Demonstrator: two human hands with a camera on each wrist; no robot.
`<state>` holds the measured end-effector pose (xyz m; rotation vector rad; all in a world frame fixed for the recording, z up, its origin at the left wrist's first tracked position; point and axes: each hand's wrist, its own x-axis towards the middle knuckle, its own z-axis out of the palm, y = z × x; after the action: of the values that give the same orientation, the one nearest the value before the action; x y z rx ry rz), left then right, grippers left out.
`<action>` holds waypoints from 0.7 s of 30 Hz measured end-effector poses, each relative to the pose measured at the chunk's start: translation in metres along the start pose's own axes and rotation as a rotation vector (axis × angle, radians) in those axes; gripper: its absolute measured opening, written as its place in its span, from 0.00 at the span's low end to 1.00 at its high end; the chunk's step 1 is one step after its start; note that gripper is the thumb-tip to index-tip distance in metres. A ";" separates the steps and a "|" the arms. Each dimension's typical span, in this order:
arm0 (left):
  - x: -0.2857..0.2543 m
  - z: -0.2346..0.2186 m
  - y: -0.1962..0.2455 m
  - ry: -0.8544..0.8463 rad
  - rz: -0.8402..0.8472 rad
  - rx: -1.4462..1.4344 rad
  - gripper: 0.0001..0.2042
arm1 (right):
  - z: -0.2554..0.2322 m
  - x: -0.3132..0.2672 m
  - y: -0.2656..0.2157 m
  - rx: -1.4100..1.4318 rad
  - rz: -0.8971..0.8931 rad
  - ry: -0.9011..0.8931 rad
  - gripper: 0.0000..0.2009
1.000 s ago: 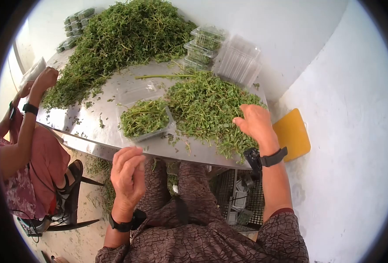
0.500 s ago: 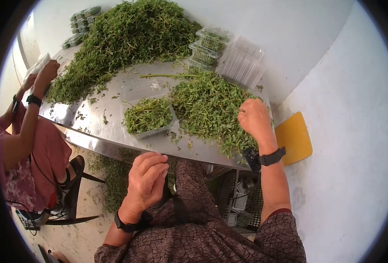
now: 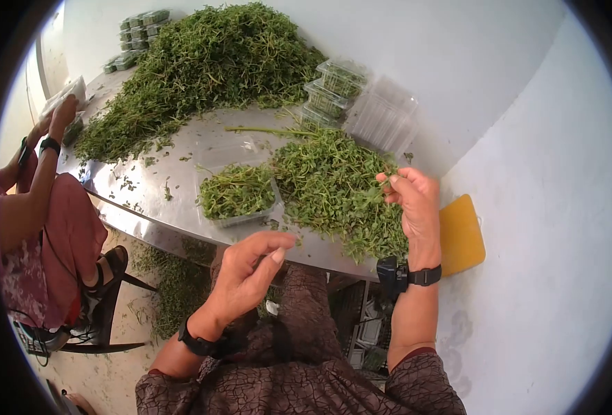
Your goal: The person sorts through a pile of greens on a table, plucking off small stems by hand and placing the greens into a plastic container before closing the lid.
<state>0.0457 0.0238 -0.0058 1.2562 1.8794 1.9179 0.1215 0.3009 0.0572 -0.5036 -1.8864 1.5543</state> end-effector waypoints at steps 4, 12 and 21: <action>0.000 0.010 0.000 -0.034 -0.214 -0.321 0.12 | 0.012 -0.014 0.006 0.129 0.023 -0.057 0.07; -0.008 0.010 -0.016 -0.025 -0.302 -0.319 0.14 | 0.036 -0.030 -0.006 0.255 0.040 -0.193 0.07; 0.019 0.028 -0.012 0.050 -0.107 -0.475 0.28 | 0.077 -0.052 -0.008 0.339 0.038 -0.235 0.07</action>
<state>0.0476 0.0588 -0.0125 0.9469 1.3553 2.1744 0.1073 0.2093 0.0448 -0.2140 -1.7313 1.9813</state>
